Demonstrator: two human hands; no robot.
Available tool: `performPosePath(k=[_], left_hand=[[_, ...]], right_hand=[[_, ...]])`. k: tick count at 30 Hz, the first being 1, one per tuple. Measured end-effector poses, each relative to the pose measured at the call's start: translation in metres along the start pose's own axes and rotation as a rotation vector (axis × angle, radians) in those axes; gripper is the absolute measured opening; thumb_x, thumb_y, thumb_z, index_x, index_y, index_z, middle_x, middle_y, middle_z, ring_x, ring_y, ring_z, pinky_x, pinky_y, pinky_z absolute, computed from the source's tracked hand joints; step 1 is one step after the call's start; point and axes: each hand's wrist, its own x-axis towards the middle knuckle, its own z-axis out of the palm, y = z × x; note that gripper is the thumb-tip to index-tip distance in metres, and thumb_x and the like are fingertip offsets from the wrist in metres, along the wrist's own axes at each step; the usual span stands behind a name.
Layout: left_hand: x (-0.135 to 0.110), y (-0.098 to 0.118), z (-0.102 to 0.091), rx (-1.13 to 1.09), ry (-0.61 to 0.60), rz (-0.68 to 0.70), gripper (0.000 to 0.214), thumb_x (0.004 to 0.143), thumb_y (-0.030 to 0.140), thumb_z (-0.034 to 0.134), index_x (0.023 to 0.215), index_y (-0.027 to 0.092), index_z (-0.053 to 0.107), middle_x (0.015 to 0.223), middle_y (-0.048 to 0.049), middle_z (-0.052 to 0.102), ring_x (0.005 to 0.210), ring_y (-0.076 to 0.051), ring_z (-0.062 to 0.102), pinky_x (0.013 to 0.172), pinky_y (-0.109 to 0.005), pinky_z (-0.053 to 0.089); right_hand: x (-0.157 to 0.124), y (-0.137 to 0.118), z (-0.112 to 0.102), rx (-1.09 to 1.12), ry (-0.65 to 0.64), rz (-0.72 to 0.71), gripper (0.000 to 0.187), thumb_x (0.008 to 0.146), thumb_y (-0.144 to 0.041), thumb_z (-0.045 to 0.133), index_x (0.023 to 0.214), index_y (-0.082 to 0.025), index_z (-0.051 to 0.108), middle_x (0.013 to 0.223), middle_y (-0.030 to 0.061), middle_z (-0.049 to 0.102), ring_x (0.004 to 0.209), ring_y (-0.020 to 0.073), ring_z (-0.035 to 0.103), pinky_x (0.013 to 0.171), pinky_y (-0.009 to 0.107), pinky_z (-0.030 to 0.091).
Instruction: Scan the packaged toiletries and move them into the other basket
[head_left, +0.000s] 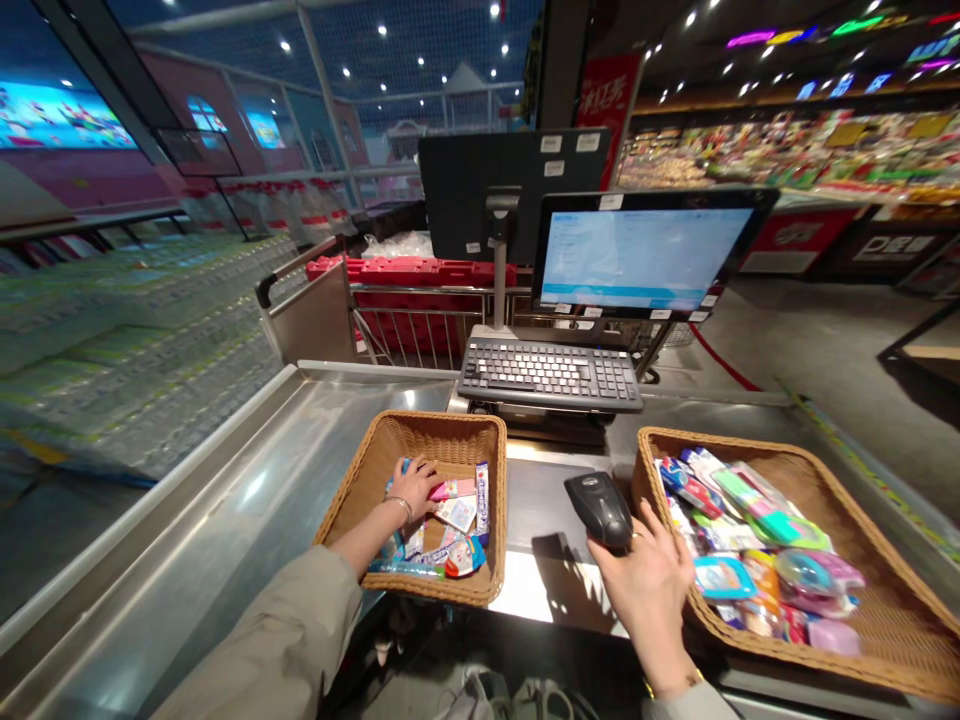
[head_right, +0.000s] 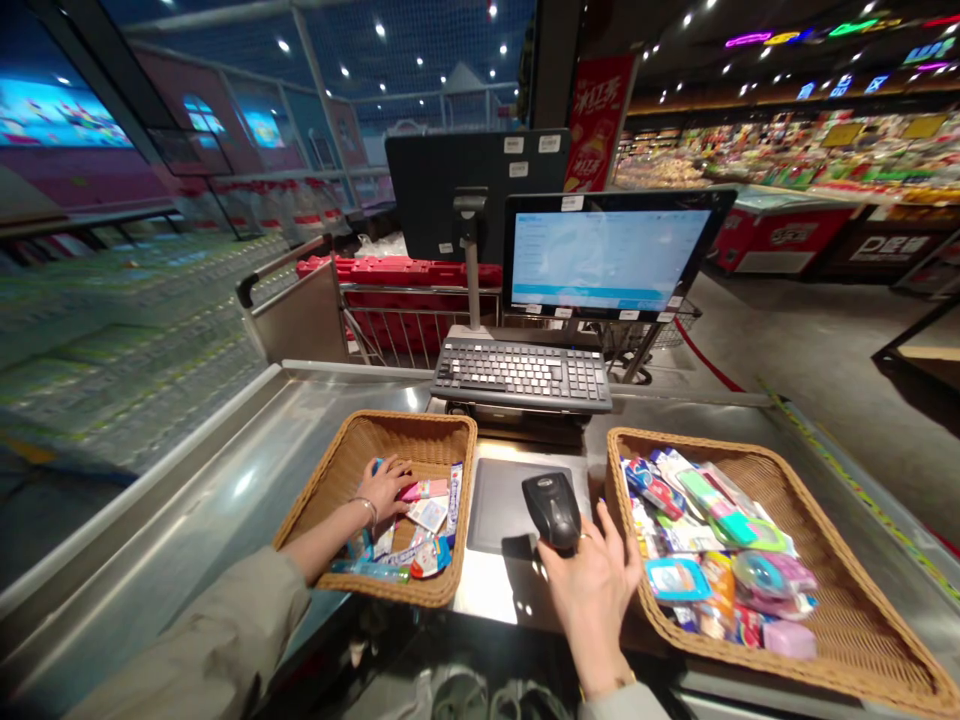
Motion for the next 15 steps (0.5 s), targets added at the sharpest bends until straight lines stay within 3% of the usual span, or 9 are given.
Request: performPosePath(k=[9,15], left_hand=[[0.01,0.0,0.006,0.004,-0.021,-0.007,0.04,0.077,0.045,0.063,0.117,0.04,0.065,0.142,-0.0018,0.054,0.139,-0.036,0.03,0.11,-0.064,0.012],[0.011,0.009,0.001,-0.013,-0.017,-0.003,0.03,0.085,0.042,0.051,0.103,0.032,0.071,0.136,-0.0018,0.059,0.139,-0.034,0.032,0.111,-0.062,0.012]], right_hand=[[-0.003,0.008,0.001,-0.034,-0.02,0.02,0.033,0.078,-0.048,0.051,0.077,-0.019,0.068,0.099,0.0109,0.073,0.12,0.0298,0.052,0.105,0.049,0.025],[-0.004,0.009,-0.001,-0.025,-0.009,0.053,0.034,0.077,-0.049,0.051,0.074,-0.02,0.067,0.099,0.0114,0.072,0.12,0.0301,0.051,0.105,0.05,0.024]])
